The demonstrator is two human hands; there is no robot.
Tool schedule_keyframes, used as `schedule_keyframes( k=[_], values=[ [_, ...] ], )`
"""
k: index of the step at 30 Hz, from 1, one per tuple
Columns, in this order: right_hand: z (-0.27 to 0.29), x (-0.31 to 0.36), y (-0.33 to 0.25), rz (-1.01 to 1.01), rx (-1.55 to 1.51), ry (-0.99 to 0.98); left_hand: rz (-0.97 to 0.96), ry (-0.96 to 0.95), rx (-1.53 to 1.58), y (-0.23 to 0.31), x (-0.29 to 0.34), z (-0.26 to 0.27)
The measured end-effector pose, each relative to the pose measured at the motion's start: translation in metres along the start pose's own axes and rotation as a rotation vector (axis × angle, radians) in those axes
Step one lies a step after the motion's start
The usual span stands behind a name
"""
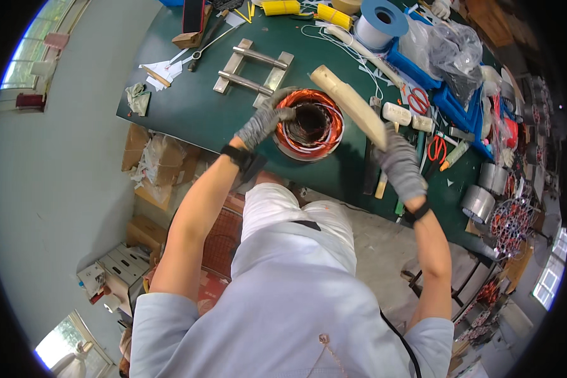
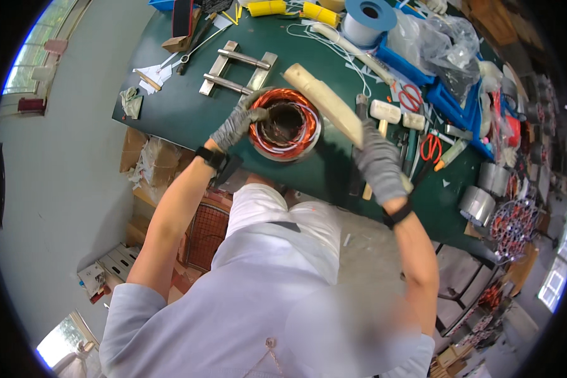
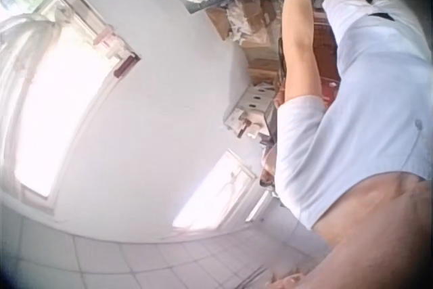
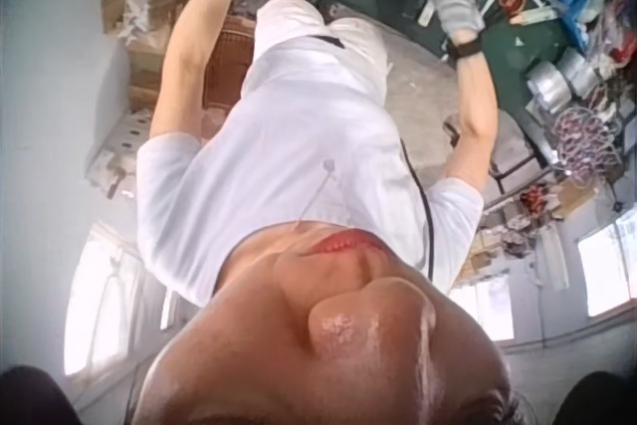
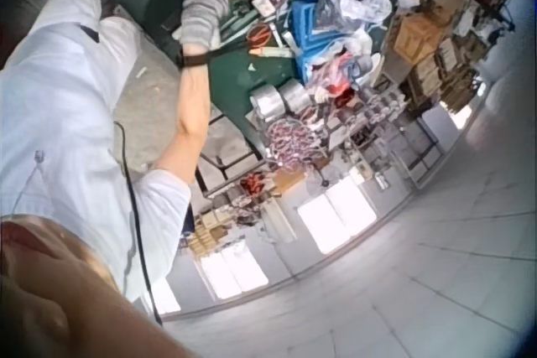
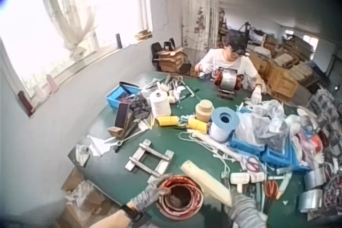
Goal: Using a mallet and tools to assemble and align an electric motor stator and housing.
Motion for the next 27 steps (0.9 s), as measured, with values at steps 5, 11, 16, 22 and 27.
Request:
schedule_keyframes(
  k=[5, 11, 16, 22, 27],
  values=[
    [0.055, 0.002, -0.037, 0.316, 0.058, 0.523, -0.072, 0.189, 0.120, -0.005, 0.011, -0.004],
    [0.056, -0.037, -0.026, 0.311, -0.035, 0.174, -0.157, 0.278, 0.176, -0.004, 0.016, -0.001],
    [-0.038, 0.022, -0.001, -0.085, 0.086, -0.076, -0.080, 0.268, 0.298, -0.004, 0.017, -0.005],
    [0.012, -0.021, 0.032, -0.136, -0.744, -0.004, -0.138, 0.168, 0.102, 0.000, 0.013, -0.002],
    [0.024, -0.084, 0.009, 0.348, -0.330, -0.427, -0.018, 0.083, 0.081, -0.003, -0.002, 0.002]
  ],
)
Point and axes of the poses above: each hand's wrist, its own x-axis away from the middle knuckle, its own z-axis out of the back of the hand, y = z × x, the point moved 6 cm from there along -x, towards the middle knuckle, and after that the axes turned 6 degrees about y, right-handed, at the moved point
